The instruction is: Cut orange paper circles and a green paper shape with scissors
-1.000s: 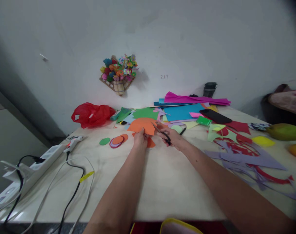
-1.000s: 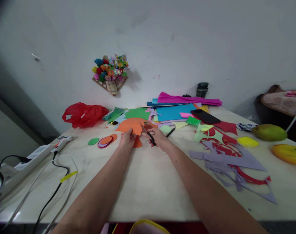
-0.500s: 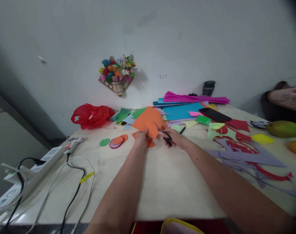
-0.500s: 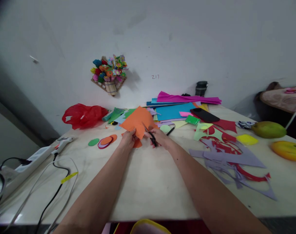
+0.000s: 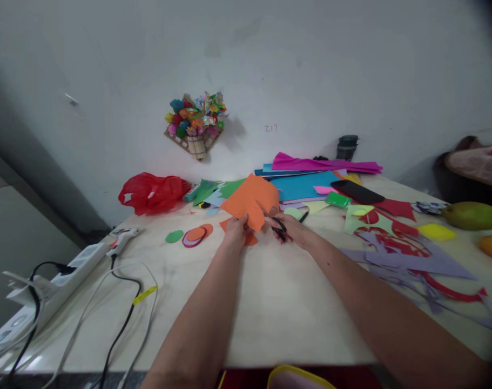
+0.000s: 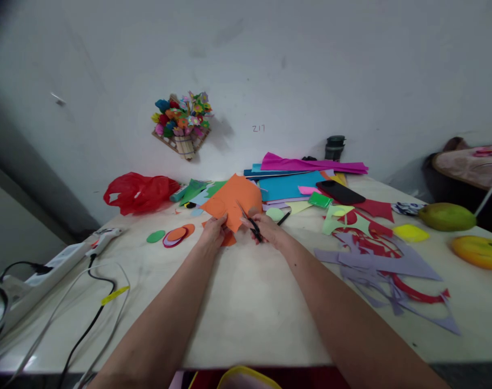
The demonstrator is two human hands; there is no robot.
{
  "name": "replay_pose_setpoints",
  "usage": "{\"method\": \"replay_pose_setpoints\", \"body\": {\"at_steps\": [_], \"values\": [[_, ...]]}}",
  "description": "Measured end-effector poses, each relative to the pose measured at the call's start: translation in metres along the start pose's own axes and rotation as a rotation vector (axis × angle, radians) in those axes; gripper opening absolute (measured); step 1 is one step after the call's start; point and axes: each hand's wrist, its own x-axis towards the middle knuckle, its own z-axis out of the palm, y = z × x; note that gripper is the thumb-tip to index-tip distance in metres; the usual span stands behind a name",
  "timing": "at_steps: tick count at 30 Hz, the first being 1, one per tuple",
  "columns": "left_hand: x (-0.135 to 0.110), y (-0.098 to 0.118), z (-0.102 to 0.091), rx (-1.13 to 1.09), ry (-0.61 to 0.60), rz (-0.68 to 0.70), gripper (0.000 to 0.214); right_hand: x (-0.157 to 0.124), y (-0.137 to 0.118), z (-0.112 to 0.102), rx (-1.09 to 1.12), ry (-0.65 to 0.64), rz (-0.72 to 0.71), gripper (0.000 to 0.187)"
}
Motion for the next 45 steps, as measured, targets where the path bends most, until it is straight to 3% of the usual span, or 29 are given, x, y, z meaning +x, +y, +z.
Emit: {"method": "replay_pose_setpoints", "body": {"at_steps": [7,15,23,38,45], "values": [[0.01,-0.002,-0.008,0.007,-0.031,0.019,0.033,-0.004,-0.009,0.002,0.001,0.065,0.035,0.023],[0.018,-0.005,-0.014,-0.02,-0.083,0.088,0.016,-0.003,-0.012,0.002,0.039,0.092,0.06,0.02],[0.016,-0.003,-0.011,-0.054,-0.02,0.113,0.009,-0.001,-0.009,-0.007,0.021,0.031,0.043,0.028],[0.016,-0.002,-0.015,-0.022,-0.051,0.105,0.008,-0.007,-0.01,-0.014,-0.043,-0.044,-0.049,0.031],[0.017,-0.002,-0.017,-0.001,-0.078,0.065,0.017,-0.007,-0.01,-0.018,-0.09,-0.102,0.006,0.014]]}}
